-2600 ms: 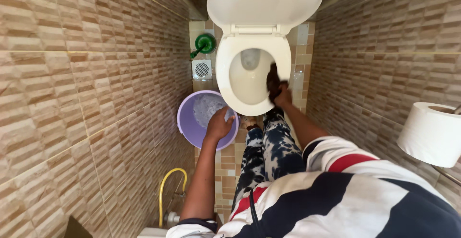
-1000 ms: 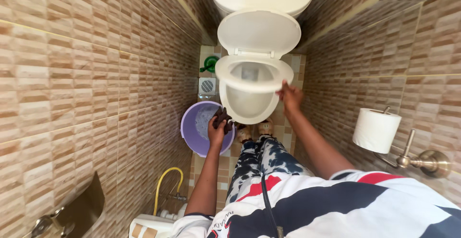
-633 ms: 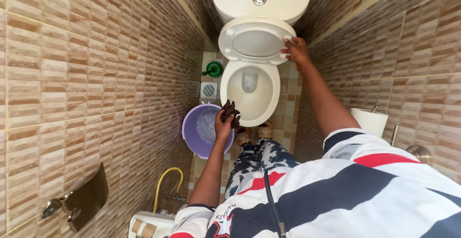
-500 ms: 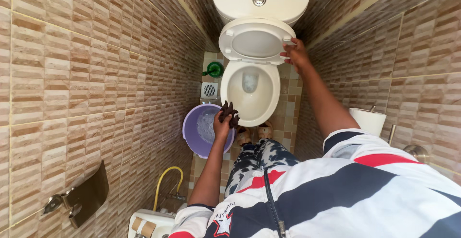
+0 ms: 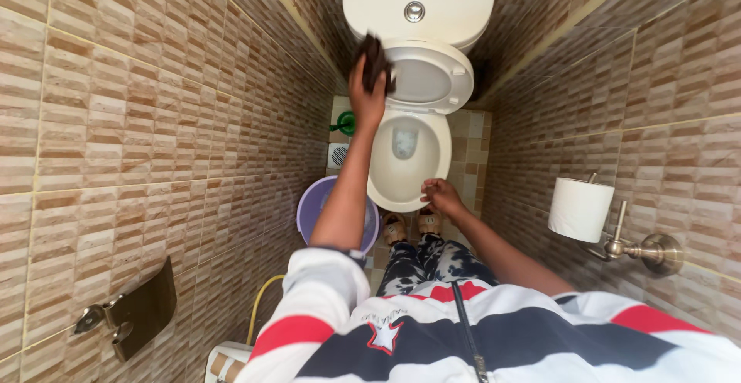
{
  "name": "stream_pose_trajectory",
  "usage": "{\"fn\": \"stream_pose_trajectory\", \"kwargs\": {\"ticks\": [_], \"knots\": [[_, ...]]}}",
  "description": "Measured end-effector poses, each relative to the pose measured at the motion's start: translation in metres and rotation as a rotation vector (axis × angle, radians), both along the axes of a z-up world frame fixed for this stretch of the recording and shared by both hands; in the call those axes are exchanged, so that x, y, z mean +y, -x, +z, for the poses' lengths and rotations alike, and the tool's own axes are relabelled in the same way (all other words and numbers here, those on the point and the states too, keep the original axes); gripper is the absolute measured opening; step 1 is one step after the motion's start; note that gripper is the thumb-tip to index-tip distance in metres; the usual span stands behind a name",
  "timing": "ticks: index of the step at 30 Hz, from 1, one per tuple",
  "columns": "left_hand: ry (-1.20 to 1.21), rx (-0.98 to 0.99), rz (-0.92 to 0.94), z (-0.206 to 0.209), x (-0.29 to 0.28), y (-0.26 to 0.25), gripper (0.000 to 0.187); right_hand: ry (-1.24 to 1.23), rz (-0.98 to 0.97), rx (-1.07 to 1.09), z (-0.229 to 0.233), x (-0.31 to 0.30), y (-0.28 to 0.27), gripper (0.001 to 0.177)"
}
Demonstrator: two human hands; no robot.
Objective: The person cleans a toilet by wiping the seat, lid, and exterior with a cloth, applying liquid cleaner from a bottle, and rinsing the cloth in a bucket of water.
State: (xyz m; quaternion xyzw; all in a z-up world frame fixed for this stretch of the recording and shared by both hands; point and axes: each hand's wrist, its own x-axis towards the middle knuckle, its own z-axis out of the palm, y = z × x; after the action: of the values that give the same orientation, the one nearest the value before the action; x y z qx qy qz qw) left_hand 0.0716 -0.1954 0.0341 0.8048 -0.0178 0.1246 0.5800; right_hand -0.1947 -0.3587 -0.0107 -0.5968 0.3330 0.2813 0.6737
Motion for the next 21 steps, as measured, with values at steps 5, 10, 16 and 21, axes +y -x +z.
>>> {"fn": "stream_pose_trajectory", "kwargs": {"ticks": [5, 10, 16, 21], "knots": [[-0.267, 0.161, 0.064, 0.01, -0.095, -0.055, 0.058, 0.129, 0.109, -0.199, -0.032, -0.035, 0.024, 0.033], [-0.655, 0.011, -0.092, -0.002, -0.18, -0.011, 0.064, 0.229, 0.042, -0.343, -0.043, -0.072, 0.024, 0.028], [-1.092, -0.023, -0.703, -0.039, -0.207, 0.026, 0.032, 0.214, 0.199, -0.335, -0.04, -0.081, 0.037, 0.027], [-0.759, -0.088, -0.504, -0.004, -0.169, 0.0, 0.046, 0.266, 0.19, -0.296, -0.041, -0.091, 0.042, 0.022]]}}
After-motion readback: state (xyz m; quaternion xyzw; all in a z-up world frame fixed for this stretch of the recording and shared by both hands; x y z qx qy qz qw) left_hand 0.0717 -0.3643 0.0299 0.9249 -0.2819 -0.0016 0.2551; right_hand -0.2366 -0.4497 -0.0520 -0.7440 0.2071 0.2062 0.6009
